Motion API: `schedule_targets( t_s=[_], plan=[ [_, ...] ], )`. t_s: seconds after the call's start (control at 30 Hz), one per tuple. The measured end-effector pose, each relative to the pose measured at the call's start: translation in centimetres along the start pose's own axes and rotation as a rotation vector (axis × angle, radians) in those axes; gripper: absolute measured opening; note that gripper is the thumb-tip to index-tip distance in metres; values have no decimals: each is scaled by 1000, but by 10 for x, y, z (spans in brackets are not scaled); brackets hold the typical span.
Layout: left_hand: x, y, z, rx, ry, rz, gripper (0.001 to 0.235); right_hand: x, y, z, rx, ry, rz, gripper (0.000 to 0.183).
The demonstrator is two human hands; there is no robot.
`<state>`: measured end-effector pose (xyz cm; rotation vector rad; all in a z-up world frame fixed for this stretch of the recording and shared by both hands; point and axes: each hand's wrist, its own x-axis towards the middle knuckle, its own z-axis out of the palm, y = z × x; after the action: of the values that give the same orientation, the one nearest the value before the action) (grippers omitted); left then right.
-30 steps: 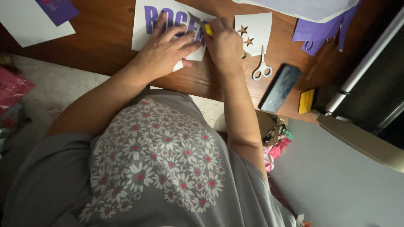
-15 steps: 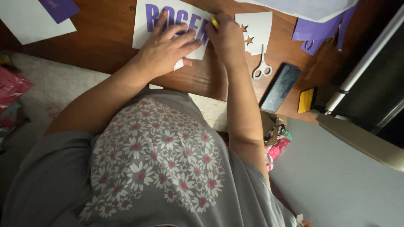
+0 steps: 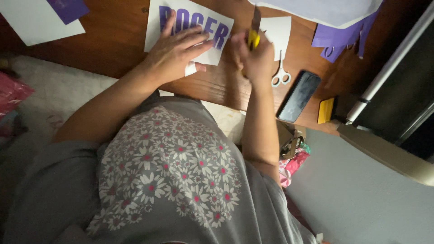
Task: Cutting, weeding, and applying vinyl decals onto cardstock using scissors and a utility knife.
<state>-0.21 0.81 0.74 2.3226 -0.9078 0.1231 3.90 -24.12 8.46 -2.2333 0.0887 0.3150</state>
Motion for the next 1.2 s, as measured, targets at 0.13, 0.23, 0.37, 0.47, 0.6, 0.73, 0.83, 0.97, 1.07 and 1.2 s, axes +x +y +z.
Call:
schedule_targets(
  t_s=[0.13,0.23,0.37,0.47,0.6,0.73,0.83,0.97,1.07,1.2],
  plan=[
    [-3,20,-9,-152,220,-88,52,-46,-10,21,72,-117,-108,9],
    [-13,35,-22,-364,280,-106,46,-64,-16,43,332,-181,23,5],
    [-22,43,-27,-346,372,-125,21,-69,-4,65,538,-189,88,14],
    [-28,46,-32,-346,429,-160,14,-70,-9,73,657,-226,125,19],
    [-43,44,-29,-357,445,-186,12,-68,-1,83,764,-373,174,19],
    [-52,33,-33,-303,463,-153,12,-67,-1,89,915,-415,221,26],
    [-61,23,-42,-169,465,-118,11,-61,-19,73,599,-345,171,37],
    [-80,0,-43,-95,473,-135,21,-66,-31,59,-57,-241,53,37],
    [-85,-1,-58,-99,397,-153,31,-76,-24,58,-208,-224,61,32],
    [-94,-12,-64,-73,321,-268,30,-84,-12,58,-198,-124,58,21]
  ],
)
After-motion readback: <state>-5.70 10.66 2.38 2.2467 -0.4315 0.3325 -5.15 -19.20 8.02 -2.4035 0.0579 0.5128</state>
